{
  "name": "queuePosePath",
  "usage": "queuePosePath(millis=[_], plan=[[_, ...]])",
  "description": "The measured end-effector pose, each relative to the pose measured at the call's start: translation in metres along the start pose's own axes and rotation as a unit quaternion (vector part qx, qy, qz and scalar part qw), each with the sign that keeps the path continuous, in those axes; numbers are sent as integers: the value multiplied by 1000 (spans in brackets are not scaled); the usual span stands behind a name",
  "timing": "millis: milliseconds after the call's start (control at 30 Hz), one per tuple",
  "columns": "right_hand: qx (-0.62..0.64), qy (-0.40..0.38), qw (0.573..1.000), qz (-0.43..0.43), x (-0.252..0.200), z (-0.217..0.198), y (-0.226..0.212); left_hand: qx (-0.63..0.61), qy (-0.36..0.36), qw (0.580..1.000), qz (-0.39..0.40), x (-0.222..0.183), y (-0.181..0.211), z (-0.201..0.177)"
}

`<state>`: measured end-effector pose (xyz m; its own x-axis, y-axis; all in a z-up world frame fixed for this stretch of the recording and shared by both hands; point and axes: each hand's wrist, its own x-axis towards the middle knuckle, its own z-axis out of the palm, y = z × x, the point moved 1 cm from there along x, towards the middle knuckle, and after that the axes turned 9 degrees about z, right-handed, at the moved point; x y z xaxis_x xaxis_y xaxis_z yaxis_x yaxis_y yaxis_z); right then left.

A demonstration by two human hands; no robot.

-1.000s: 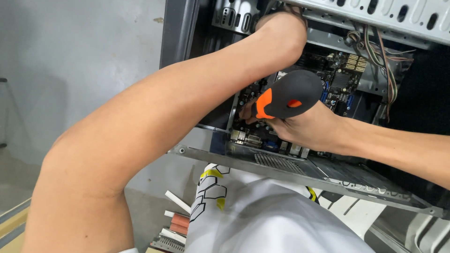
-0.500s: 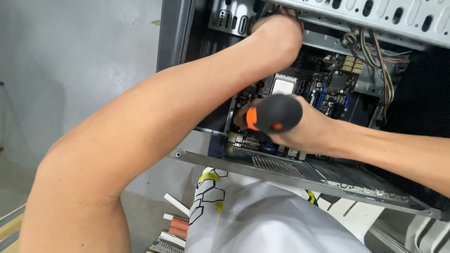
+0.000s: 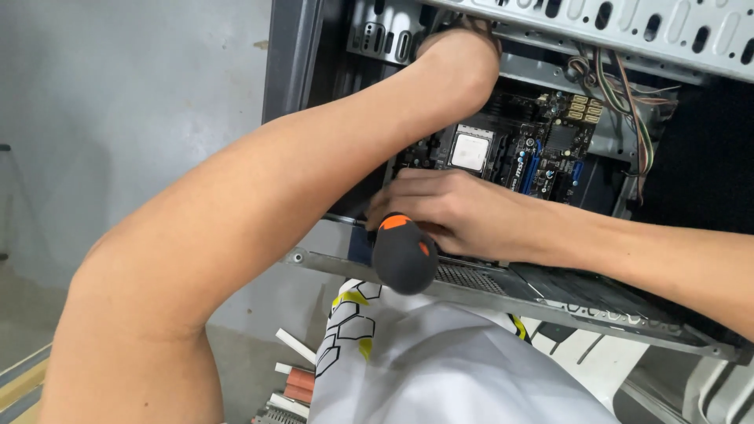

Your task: Securing a motherboard to a computer case using screws and a manual screwdriver, then positioning a power supply unit.

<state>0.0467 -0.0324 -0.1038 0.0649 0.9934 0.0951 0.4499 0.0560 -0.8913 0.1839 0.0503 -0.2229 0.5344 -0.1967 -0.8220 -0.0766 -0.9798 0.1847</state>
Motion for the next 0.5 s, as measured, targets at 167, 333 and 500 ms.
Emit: queuePosePath(millis=[167, 333, 500], plan=[[1, 34, 999, -14, -10, 9, 19, 1, 20, 1000, 15, -10, -1, 0], [-92, 51, 994, 24, -13, 8, 22, -1, -8, 1000, 4, -14, -2, -2], [39, -24, 991, 123, -4, -4, 7, 8, 32, 999, 25, -11, -5, 3]])
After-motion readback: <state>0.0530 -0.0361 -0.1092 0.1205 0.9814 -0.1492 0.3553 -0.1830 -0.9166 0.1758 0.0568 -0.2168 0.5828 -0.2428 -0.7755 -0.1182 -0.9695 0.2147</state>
